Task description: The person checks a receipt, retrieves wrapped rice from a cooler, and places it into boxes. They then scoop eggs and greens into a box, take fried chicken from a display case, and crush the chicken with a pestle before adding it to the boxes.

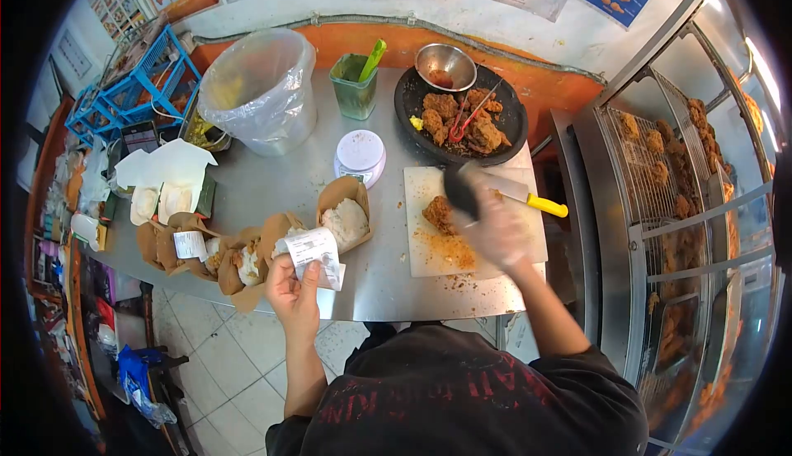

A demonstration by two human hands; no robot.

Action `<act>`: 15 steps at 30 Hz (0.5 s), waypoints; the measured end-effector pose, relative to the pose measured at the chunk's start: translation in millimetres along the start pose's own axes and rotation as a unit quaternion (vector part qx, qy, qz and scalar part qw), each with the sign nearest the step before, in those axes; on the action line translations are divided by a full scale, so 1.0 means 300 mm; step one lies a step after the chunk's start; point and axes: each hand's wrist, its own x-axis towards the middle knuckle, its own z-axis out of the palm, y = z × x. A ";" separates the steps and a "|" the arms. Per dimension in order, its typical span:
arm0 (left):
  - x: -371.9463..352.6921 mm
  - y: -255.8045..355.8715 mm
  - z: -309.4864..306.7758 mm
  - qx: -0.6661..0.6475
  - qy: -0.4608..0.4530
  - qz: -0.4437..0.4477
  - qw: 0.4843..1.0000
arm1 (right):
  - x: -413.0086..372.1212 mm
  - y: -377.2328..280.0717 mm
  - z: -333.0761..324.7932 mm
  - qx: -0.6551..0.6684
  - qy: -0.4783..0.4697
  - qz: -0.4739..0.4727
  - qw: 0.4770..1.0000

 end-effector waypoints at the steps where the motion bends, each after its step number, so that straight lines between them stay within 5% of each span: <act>1: -0.008 -0.005 0.003 0.002 -0.006 -0.005 1.000 | -0.016 -0.003 0.101 -0.073 -0.095 0.065 0.991; 2: -0.006 -0.003 0.006 0.000 -0.009 -0.002 1.000 | -0.020 -0.014 0.163 -0.142 -0.186 0.128 0.964; 3: 0.001 -0.010 0.021 -0.002 -0.010 0.008 1.000 | 0.028 0.003 0.148 -0.147 -0.178 0.122 0.965; 5: -0.040 0.023 0.010 -0.012 -0.010 -0.005 1.000 | 0.067 0.044 0.124 -0.073 -0.197 0.113 0.971; 7: -0.051 0.036 -0.019 -0.007 -0.003 0.008 1.000 | 0.169 0.052 0.005 -0.016 -0.318 0.096 0.943; 10: -0.050 0.045 -0.056 -0.005 0.009 0.015 1.000 | 0.152 -0.041 -0.136 -0.102 -0.228 0.108 0.962; 12: -0.048 0.040 -0.081 0.001 0.033 0.002 0.999 | 0.109 -0.078 -0.179 -0.022 -0.043 0.042 0.998; 15: -0.041 0.025 -0.067 -0.003 0.043 0.016 0.999 | 0.076 -0.075 -0.017 -0.013 -0.068 0.037 0.997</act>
